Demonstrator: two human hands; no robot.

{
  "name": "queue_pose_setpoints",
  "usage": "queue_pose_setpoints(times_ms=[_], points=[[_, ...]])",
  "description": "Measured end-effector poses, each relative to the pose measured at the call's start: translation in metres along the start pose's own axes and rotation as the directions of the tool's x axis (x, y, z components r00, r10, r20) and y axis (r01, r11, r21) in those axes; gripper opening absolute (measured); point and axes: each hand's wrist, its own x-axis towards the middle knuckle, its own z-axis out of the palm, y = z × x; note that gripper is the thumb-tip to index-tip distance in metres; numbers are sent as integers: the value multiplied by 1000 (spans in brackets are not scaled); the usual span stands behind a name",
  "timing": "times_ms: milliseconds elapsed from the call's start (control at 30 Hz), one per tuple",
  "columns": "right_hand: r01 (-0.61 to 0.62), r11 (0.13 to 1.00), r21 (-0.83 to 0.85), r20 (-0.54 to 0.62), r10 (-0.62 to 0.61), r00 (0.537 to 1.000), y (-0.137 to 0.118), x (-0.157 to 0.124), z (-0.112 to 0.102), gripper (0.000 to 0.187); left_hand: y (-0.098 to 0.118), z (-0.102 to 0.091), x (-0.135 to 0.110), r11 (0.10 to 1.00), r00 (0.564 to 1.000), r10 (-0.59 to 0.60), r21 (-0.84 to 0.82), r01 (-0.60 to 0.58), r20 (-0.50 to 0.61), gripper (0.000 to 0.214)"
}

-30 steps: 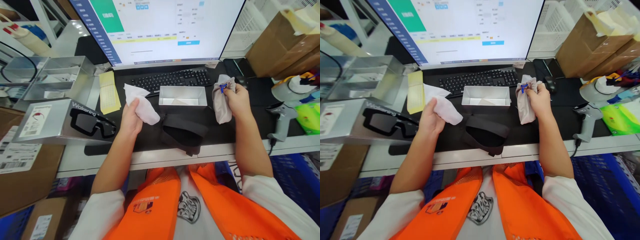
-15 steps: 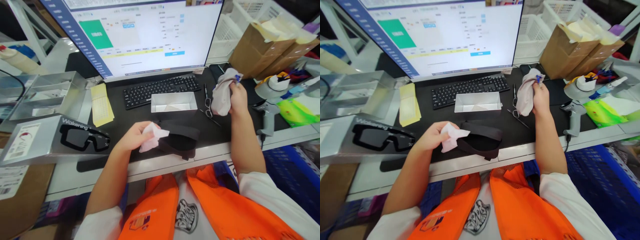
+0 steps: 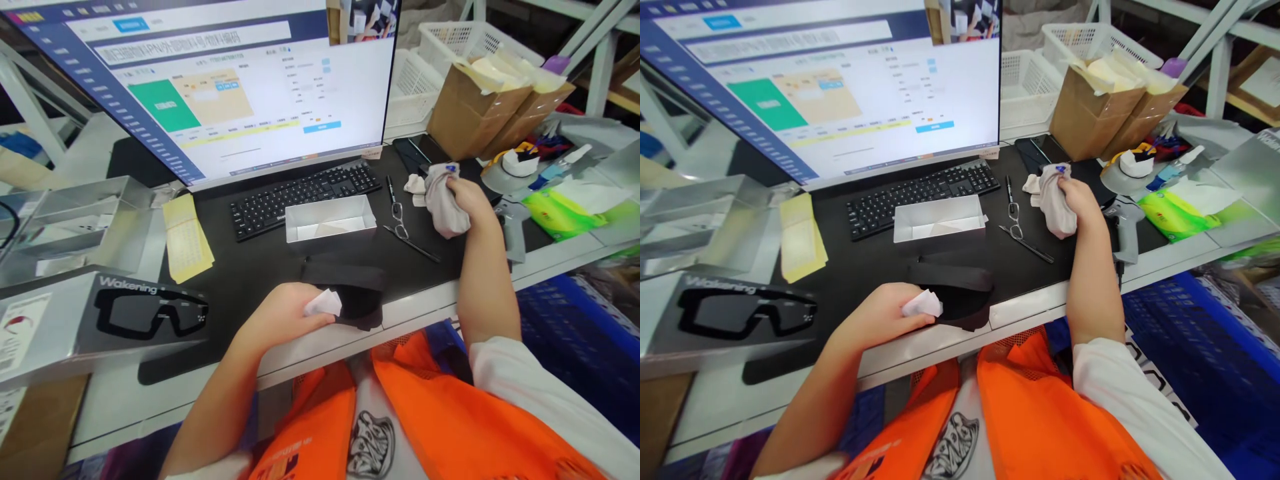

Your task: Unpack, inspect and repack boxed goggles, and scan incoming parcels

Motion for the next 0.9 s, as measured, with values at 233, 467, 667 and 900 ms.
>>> queue_pose_setpoints(times_ms=[233, 467, 667, 900], points=[[-119, 975, -186, 144, 148, 978, 12, -6, 3, 33, 0, 2, 0, 1000, 1000, 5, 29, -5, -24, 26], [286, 935, -208, -142, -318, 937, -45, -45, 45, 34, -4, 17, 8, 996, 922, -83, -6, 87, -379, 46], [402, 751, -524, 249, -316, 915, -67, -68, 90, 49, -9, 25, 12, 998, 781, -32, -57, -5, -624, 22], [296, 789, -538, 168, -243, 955, -55, -57, 80, 39, -13, 26, 14, 997, 669, -61, -74, 9, -741, 32]])
